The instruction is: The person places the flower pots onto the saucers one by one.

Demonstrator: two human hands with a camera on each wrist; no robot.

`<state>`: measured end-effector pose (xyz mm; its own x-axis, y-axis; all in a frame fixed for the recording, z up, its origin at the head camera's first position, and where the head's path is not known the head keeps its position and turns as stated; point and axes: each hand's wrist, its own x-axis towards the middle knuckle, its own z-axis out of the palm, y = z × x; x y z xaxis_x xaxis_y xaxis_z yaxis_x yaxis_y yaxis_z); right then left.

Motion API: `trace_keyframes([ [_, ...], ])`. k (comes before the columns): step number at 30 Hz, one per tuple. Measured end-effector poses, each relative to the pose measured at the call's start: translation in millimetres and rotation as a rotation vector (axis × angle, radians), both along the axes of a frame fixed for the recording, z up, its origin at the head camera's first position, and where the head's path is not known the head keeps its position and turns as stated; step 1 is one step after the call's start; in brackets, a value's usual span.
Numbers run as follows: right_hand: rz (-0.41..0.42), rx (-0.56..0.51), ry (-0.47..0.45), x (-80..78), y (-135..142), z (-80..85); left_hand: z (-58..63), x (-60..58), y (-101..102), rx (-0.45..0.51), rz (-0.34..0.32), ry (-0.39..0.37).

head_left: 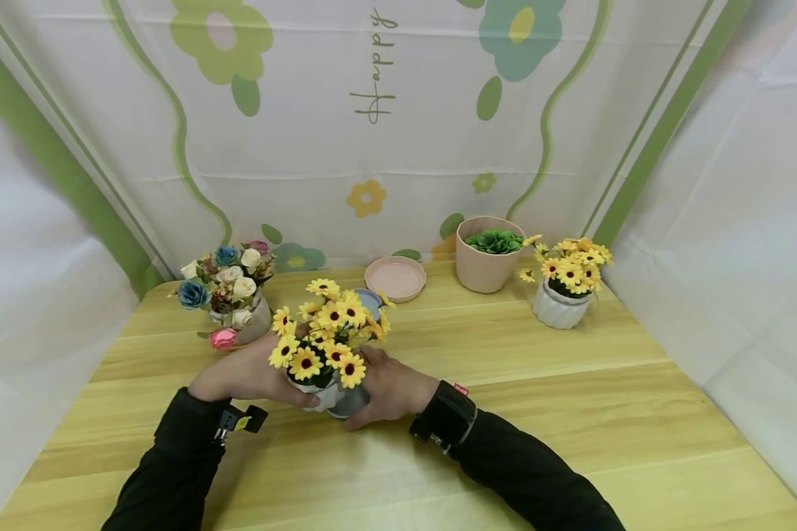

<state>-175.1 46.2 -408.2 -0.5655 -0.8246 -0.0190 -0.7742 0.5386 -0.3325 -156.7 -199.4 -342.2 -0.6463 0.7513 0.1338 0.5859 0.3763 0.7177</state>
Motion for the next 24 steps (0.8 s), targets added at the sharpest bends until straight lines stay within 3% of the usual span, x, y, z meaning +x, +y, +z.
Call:
trace_keyframes([
  [3, 0.023, -0.029, -0.006, -1.0, 0.6, -0.6, -8.0, -4.2, 0.9, 0.022, -0.003, -0.032],
  [9, 0.061, -0.096, -0.005, -3.6, -1.1, -1.0, -5.7, -2.6, 7.3, 0.052, -0.006, -0.098],
  [15, 0.078, -0.202, -0.046, -5.2, -2.0, 0.3, -2.6, -0.8, 11.4, 0.015, 0.028, -0.08],
  [24, 0.039, -0.235, -0.12, -9.0, -1.1, -3.7, -10.1, -4.5, 13.7, 0.059, 0.04, -0.113],
])
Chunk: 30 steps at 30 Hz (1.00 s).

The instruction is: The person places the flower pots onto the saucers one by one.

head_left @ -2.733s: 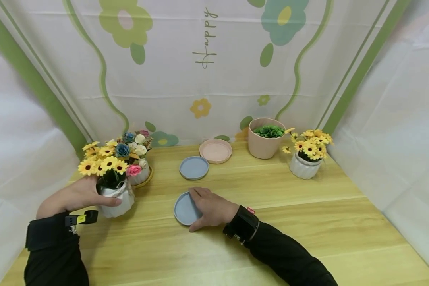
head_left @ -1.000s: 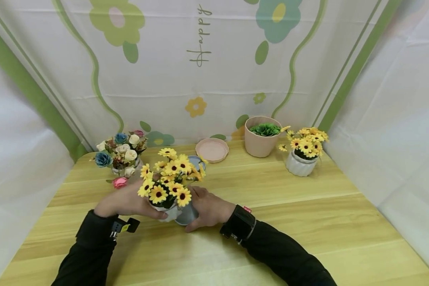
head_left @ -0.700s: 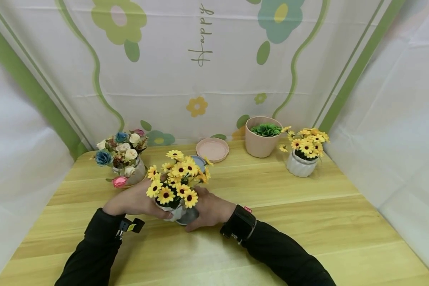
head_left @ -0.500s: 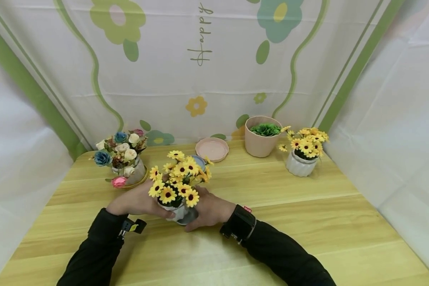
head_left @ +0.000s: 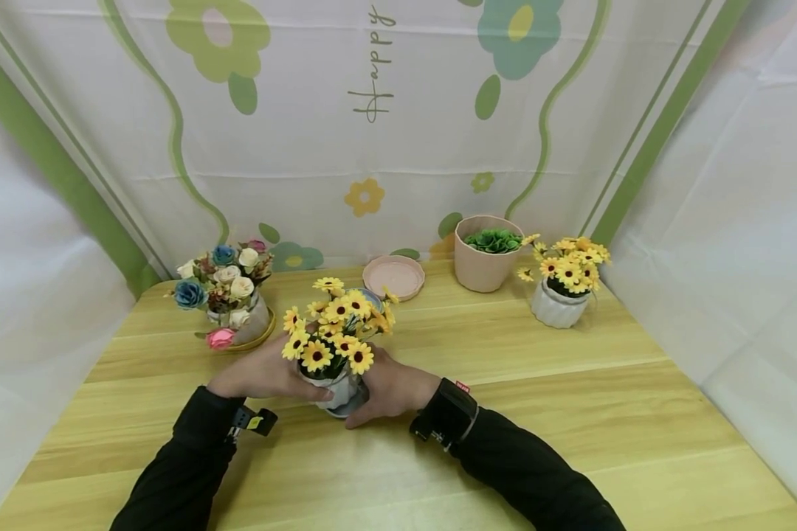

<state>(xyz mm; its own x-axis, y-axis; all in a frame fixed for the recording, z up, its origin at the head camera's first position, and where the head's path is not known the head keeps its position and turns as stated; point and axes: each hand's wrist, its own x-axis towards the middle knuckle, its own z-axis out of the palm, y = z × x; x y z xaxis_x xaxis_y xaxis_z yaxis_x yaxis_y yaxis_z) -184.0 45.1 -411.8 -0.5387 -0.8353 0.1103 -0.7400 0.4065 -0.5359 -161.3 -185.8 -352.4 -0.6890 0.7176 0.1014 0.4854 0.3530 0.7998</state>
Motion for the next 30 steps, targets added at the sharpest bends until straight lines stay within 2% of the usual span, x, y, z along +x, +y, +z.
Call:
trace_keyframes([
  [3, -0.03, 0.022, -0.023, 0.6, 1.1, -0.7, -2.4, -1.4, 0.6, 0.011, 0.003, -0.015],
  [7, -0.043, -0.012, -0.025, 0.7, 0.8, -0.7, -3.9, -2.2, 1.6, 0.012, 0.02, -0.019],
  [13, -0.002, -0.135, 0.021, -0.4, -2.7, -0.8, -4.2, -1.5, 2.2, 0.015, 0.029, -0.027],
  [19, 0.055, -0.27, -0.043, -0.3, -7.3, -2.4, -4.6, -2.5, 2.4, 0.028, 0.024, 0.005],
  [30, 0.029, -0.247, -0.081, -0.4, -7.4, -6.2, -6.5, -2.4, 4.0, 0.018, 0.044, -0.018],
])
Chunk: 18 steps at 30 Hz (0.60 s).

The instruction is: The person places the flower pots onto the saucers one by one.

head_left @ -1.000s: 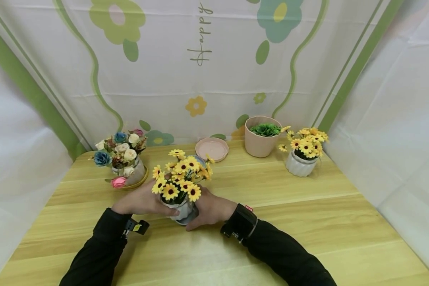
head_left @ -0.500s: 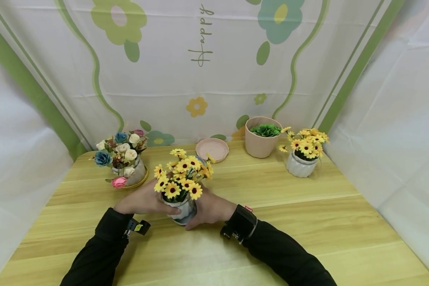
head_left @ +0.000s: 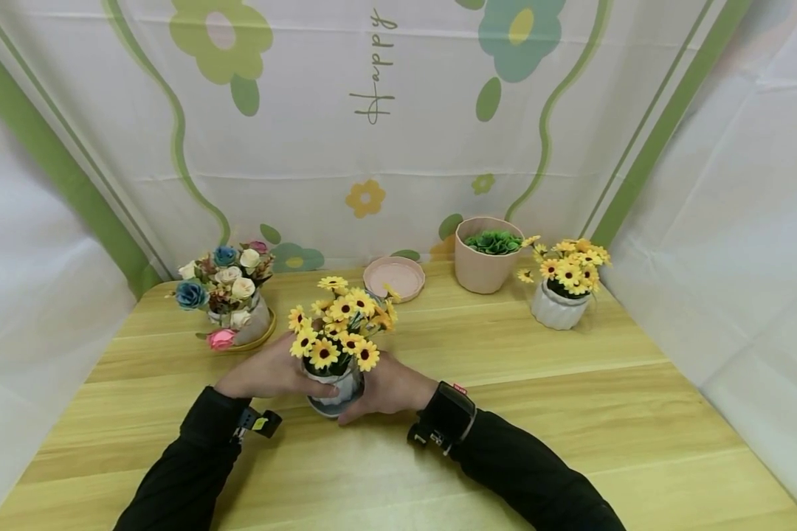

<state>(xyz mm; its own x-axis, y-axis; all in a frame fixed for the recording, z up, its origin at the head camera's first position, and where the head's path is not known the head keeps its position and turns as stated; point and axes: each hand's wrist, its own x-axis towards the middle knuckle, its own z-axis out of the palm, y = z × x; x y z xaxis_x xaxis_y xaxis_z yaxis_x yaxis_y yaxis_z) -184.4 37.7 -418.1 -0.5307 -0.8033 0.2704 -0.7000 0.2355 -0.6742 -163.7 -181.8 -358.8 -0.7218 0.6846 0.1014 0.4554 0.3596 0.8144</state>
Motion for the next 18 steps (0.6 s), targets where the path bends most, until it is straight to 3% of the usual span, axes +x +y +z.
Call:
trace_keyframes([
  [18, -0.039, 0.003, -0.055, 5.4, 1.7, 4.8, 0.9, 1.8, 3.5, -0.012, 0.013, -0.023],
])
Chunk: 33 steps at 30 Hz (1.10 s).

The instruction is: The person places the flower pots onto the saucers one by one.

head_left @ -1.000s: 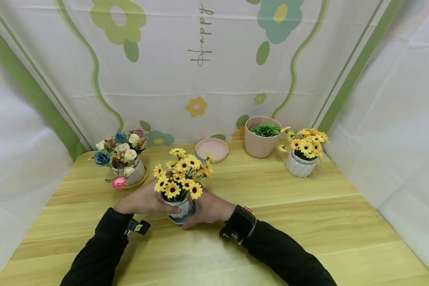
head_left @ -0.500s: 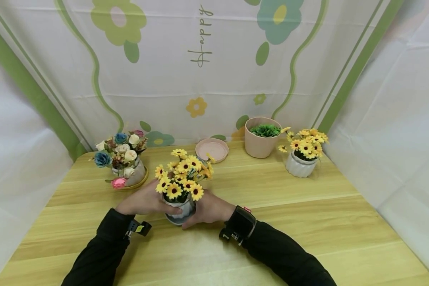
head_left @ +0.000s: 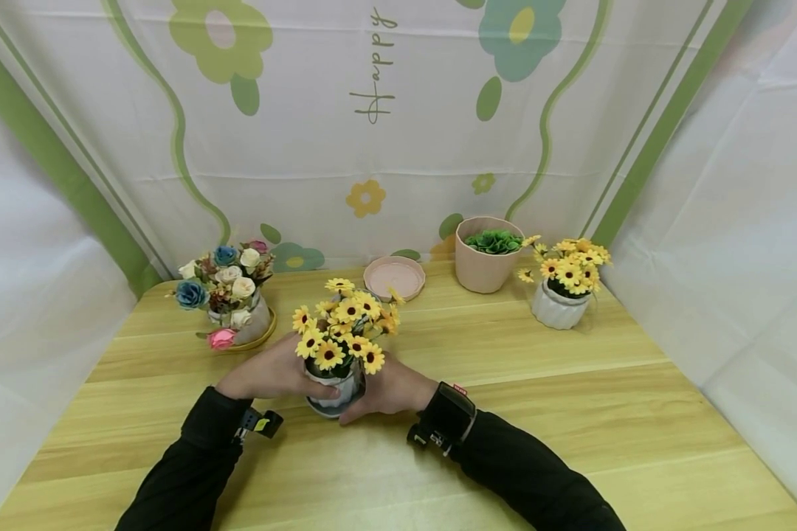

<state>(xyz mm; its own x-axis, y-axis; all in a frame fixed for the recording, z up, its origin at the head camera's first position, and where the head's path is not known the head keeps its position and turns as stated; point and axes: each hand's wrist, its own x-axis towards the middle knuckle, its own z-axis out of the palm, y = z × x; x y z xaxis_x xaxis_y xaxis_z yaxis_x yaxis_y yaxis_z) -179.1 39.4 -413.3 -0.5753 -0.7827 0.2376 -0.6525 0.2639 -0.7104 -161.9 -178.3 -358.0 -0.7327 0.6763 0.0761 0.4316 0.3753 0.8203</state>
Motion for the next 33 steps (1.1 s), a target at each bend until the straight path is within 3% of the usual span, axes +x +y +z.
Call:
trace_keyframes([
  [13, -0.023, 0.013, 0.012, -2.1, -1.1, -3.2, -4.4, -0.1, 1.4, -0.012, 0.005, 0.01],
  [22, -0.021, 0.038, -0.019, -0.4, 0.1, -2.5, -26.8, -13.1, -6.5, -0.033, -0.003, 0.031],
  [33, -0.043, 0.067, -0.064, 1.0, -1.2, -2.4, -27.9, -15.6, -9.6, -0.06, -0.003, 0.024],
])
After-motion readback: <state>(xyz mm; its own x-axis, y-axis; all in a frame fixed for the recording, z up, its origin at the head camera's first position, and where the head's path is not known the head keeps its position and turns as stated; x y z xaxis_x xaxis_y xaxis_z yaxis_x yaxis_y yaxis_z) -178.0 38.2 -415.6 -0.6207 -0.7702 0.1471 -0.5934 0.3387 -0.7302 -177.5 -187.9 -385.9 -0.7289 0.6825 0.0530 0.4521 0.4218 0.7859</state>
